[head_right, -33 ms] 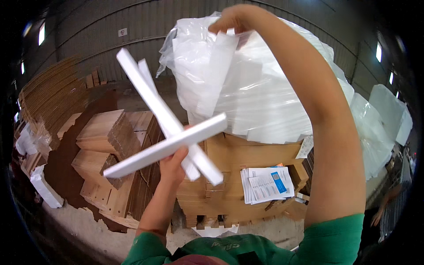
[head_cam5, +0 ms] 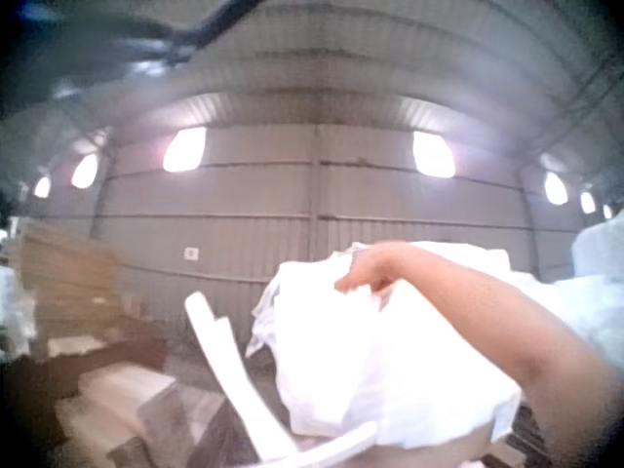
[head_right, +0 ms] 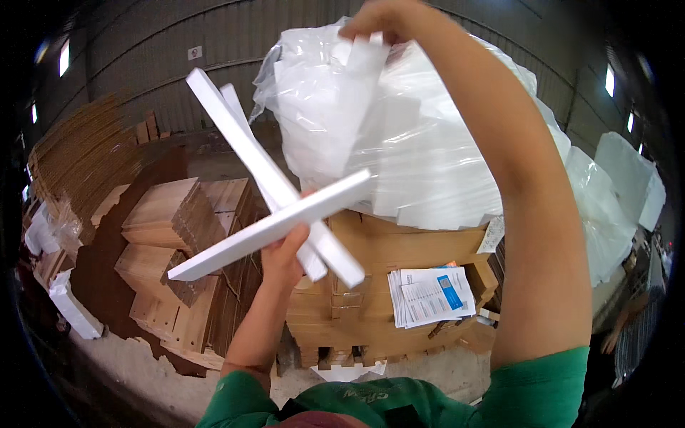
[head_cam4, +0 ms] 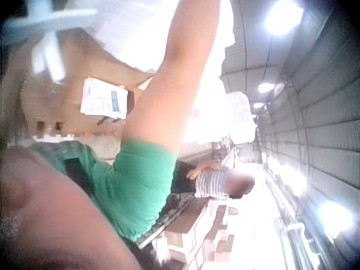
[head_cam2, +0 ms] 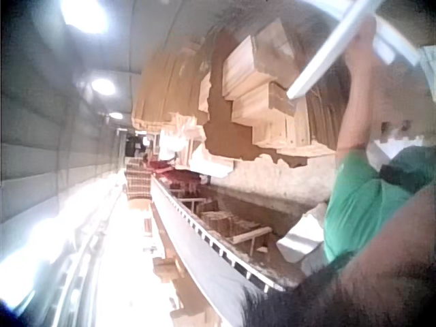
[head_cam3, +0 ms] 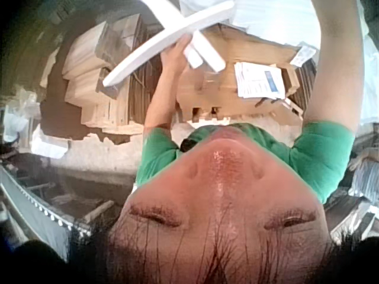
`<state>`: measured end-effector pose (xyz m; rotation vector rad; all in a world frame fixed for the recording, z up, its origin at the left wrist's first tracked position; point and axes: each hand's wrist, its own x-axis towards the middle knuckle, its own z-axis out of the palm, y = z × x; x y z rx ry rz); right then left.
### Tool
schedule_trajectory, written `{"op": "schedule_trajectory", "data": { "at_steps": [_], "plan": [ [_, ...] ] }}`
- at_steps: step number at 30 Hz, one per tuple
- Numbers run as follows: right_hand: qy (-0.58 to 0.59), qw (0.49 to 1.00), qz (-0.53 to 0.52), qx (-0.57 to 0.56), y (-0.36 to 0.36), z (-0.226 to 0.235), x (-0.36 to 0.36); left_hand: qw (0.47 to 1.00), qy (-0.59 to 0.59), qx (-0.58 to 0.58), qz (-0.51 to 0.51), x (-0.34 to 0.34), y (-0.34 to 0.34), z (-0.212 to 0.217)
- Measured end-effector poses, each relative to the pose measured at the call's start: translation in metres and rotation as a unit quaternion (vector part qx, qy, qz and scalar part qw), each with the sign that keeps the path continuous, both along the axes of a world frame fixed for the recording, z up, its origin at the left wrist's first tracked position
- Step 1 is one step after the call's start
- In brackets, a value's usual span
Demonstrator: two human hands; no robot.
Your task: The person packs wooden furniture parts and white foam inserts into a cardboard box on a conveyor belt. They arrange the pieces by hand, layering them with protective foam and plastic wrap, while coworkers assist nearby.
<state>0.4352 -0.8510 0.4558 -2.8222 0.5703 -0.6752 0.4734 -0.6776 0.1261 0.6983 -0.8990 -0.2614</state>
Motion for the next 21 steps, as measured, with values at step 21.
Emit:
{"op": "schedule_trajectory", "data": {
  "at_steps": [21],
  "plan": [
    [-0.511,0.8,0.033,0.312,-0.119,-0.285,-0.344,0.993,-0.117,0.004,-0.006,-0.095,-0.042,-0.047]
  ]
}}
